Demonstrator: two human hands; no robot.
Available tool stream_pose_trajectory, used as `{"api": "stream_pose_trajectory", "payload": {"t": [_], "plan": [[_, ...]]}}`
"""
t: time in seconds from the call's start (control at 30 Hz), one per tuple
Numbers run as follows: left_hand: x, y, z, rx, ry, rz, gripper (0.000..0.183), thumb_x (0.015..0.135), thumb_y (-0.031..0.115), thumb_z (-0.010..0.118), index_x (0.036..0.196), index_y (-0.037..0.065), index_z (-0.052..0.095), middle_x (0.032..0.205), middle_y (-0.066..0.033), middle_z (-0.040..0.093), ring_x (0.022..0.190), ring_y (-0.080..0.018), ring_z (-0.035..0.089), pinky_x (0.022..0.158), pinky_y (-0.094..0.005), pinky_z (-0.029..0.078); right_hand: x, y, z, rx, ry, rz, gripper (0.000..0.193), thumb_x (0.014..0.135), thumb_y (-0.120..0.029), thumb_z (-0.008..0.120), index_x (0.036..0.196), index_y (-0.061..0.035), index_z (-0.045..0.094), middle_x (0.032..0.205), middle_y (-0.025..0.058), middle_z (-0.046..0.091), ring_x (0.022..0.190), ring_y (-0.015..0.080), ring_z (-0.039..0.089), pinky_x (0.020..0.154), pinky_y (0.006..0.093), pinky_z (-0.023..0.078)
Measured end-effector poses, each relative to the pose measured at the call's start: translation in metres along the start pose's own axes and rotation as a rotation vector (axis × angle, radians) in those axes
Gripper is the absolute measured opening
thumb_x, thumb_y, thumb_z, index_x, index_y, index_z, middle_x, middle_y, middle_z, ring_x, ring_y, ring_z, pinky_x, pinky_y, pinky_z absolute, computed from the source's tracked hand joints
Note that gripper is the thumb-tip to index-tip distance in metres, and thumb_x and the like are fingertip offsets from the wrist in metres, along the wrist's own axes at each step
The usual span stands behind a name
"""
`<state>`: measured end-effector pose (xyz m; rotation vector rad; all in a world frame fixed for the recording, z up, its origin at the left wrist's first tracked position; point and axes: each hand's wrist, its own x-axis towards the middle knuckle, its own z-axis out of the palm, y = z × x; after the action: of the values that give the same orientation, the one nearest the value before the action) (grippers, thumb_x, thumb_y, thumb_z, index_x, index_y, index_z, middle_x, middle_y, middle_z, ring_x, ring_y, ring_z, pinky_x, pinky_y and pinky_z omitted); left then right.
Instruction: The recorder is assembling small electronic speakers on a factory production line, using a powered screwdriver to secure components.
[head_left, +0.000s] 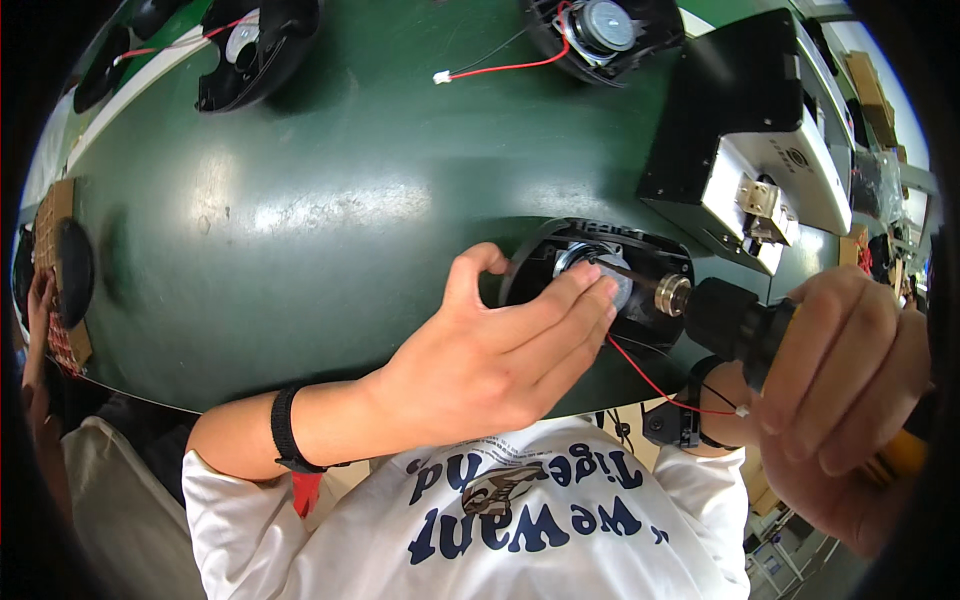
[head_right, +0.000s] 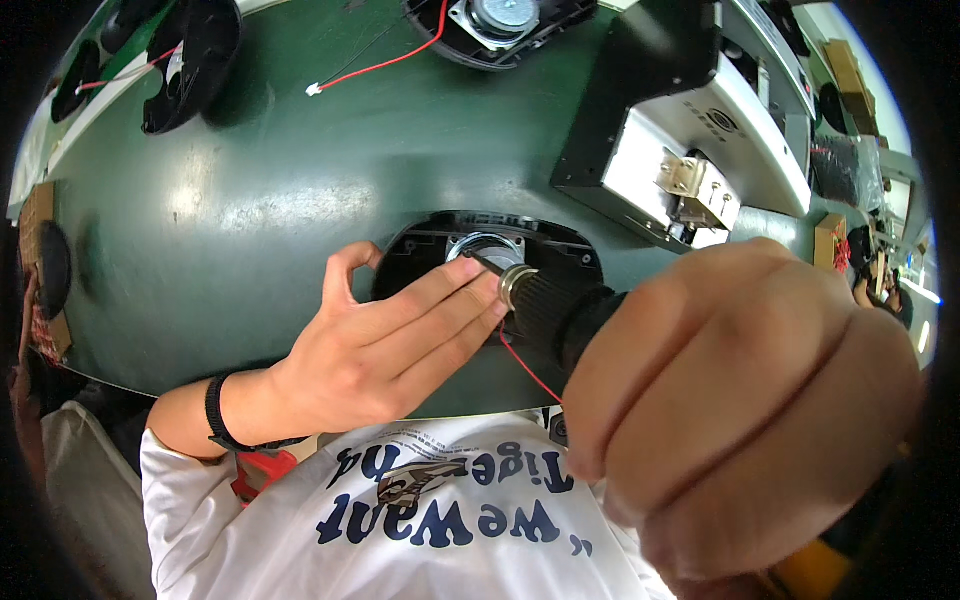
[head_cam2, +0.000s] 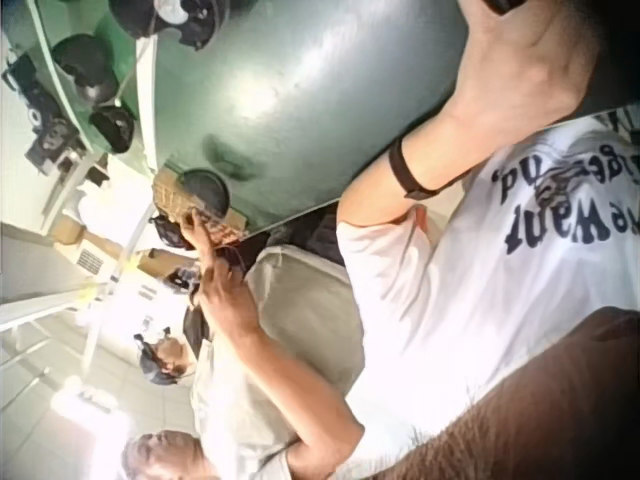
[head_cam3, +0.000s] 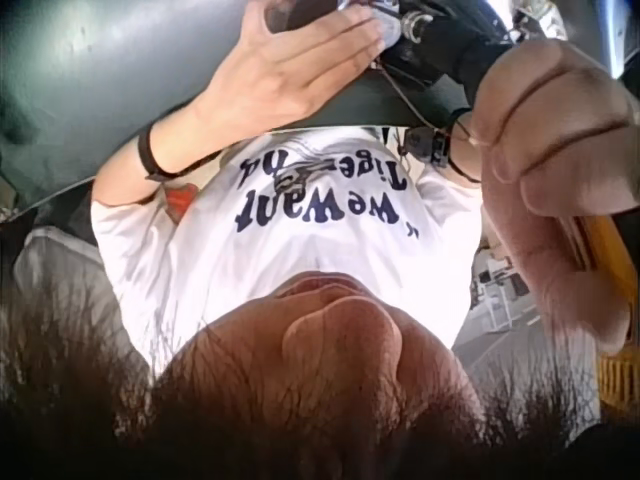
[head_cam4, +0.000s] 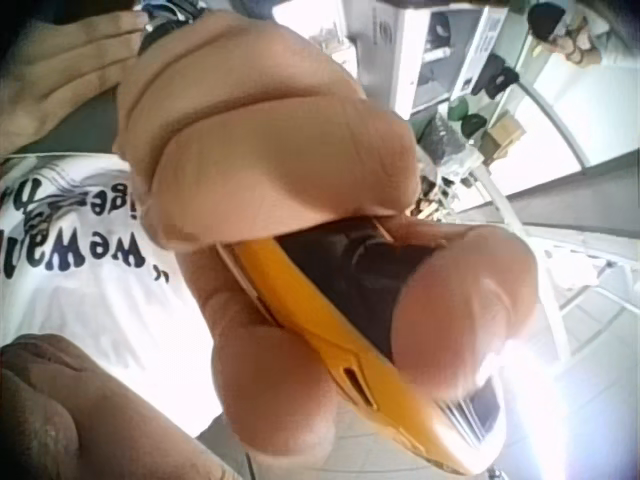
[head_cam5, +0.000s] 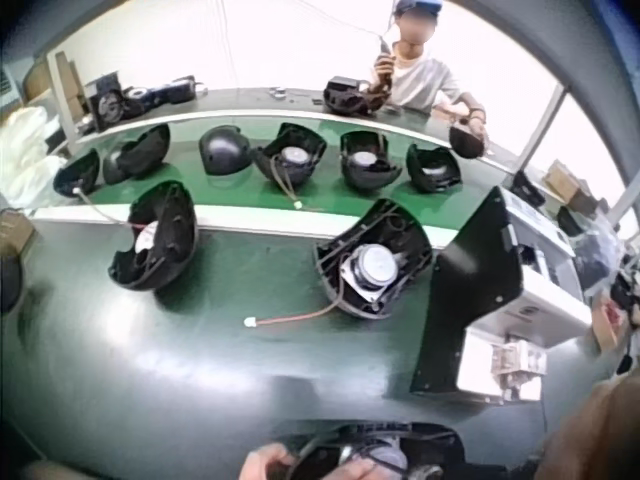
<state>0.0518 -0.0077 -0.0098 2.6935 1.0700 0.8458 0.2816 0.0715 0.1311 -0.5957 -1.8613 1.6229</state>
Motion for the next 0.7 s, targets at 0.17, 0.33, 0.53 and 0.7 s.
{"api": "stream_pose_trajectory", "payload": {"t": [0.17,0.33,0.53,0.7], "plan": [[0.001,0.002,0.007,0.005,0.020,-0.034,0.021,0.088,0.013,0.067,0.107,0.007,0.075,0.124,-0.0035,0.071,0.119,-0.0138,0.066,0.077,-0.0472,0.041,0.012,0.008,0.005,-0.050,-0.062,0.055,0.028,0.069,0.005,0.083,0.073,-0.0066,0.058,0.073,0.0078,0.063,0.058,0.0212,0.063,0.051,0.0263,0.055],[-0.001,0.004,0.012,0.010,0.060,-0.046,0.020,0.089,0.013,0.066,0.106,0.007,0.075,0.119,-0.0026,0.071,0.120,-0.0130,0.065,0.077,-0.0469,0.043,0.016,0.023,0.012,-0.035,-0.042,-0.081,0.028,0.071,0.003,0.084,0.076,-0.0069,0.059,0.072,0.0064,0.063,0.059,0.0199,0.064,0.050,0.0245,0.054],[-0.003,0.007,0.014,-0.008,0.069,-0.073,0.020,0.089,0.013,0.065,0.106,0.007,0.075,0.118,-0.0018,0.071,0.119,-0.0127,0.065,0.077,-0.0462,0.044,0.019,0.020,0.011,-0.021,-0.144,0.066,0.028,0.073,-0.001,0.086,0.074,-0.0067,0.058,0.067,0.0062,0.060,0.058,0.0198,0.063,0.050,0.0250,0.053],[-0.003,0.002,0.008,0.012,0.063,-0.053,0.021,0.090,0.013,0.065,0.107,0.008,0.075,0.118,-0.0017,0.071,0.119,-0.0125,0.065,0.075,-0.0464,0.045,0.018,0.016,0.022,-0.064,0.028,0.113,0.025,0.076,-0.003,0.082,0.075,-0.0067,0.058,0.068,0.0086,0.060,0.055,0.0192,0.059,0.051,0.0248,0.053]]}}
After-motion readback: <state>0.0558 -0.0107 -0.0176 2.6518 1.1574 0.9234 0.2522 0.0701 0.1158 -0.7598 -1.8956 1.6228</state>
